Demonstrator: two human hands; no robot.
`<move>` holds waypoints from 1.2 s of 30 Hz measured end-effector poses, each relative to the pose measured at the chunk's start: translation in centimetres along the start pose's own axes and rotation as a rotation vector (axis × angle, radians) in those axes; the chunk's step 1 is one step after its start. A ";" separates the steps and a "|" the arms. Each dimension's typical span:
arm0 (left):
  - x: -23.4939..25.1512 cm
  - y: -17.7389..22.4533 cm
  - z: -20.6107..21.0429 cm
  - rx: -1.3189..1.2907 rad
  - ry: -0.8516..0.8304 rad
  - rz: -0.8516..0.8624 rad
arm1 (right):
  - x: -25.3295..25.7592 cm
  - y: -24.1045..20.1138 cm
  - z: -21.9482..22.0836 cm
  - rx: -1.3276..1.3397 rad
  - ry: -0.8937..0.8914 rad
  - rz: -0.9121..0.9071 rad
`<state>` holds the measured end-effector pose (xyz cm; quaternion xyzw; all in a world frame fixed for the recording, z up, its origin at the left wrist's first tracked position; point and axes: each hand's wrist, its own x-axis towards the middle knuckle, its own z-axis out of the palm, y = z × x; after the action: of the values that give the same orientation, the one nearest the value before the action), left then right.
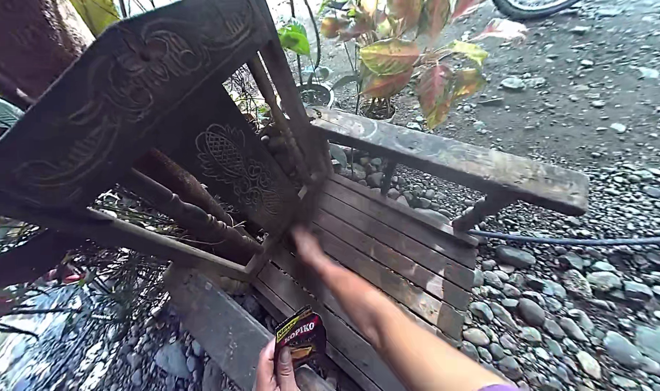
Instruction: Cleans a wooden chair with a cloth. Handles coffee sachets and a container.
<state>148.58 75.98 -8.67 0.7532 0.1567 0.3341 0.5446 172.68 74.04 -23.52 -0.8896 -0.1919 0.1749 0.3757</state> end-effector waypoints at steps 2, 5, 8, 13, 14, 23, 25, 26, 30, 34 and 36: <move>0.0 0.1 0.0 0.022 -0.012 0.005 | -5.8 -1.6 4.9 -0.026 -0.219 -0.223; 0.0 0.2 0.2 0.046 -0.020 -0.002 | -15.3 2.4 4.0 0.012 -0.457 -0.511; 0.1 0.5 0.4 0.081 -0.031 -0.002 | -23.0 12.8 -3.0 -0.101 -0.410 -0.625; 0.1 1.7 0.5 0.270 -0.068 -0.049 | -35.3 24.6 -21.8 -0.245 0.413 0.347; 0.3 1.8 0.6 0.297 -0.075 -0.048 | -36.2 23.3 -25.7 -0.249 0.704 0.448; 0.2 1.9 0.7 0.348 -0.043 -0.054 | -13.1 5.4 -34.5 -0.292 0.819 0.369; 0.3 1.7 0.9 0.348 -0.031 -0.050 | -5.5 1.1 -31.7 -0.263 0.615 0.233; 0.3 1.6 0.8 0.357 -0.020 -0.046 | -2.9 -1.0 -29.6 -0.196 0.486 0.115; 0.0 1.1 0.9 0.393 -0.004 -0.009 | -1.4 -0.6 -15.6 0.189 -0.063 -0.247; 0.1 0.8 0.7 0.380 -0.025 -0.003 | -16.6 8.4 -5.8 -0.071 -0.429 -0.213; 0.2 0.9 0.8 0.364 -0.039 -0.007 | -25.3 13.4 -6.8 -0.176 -0.491 -0.168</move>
<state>149.15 75.25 -7.88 0.8451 0.2065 0.2836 0.4035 156.67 49.38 -24.70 -0.8309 -0.3646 0.3361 0.2523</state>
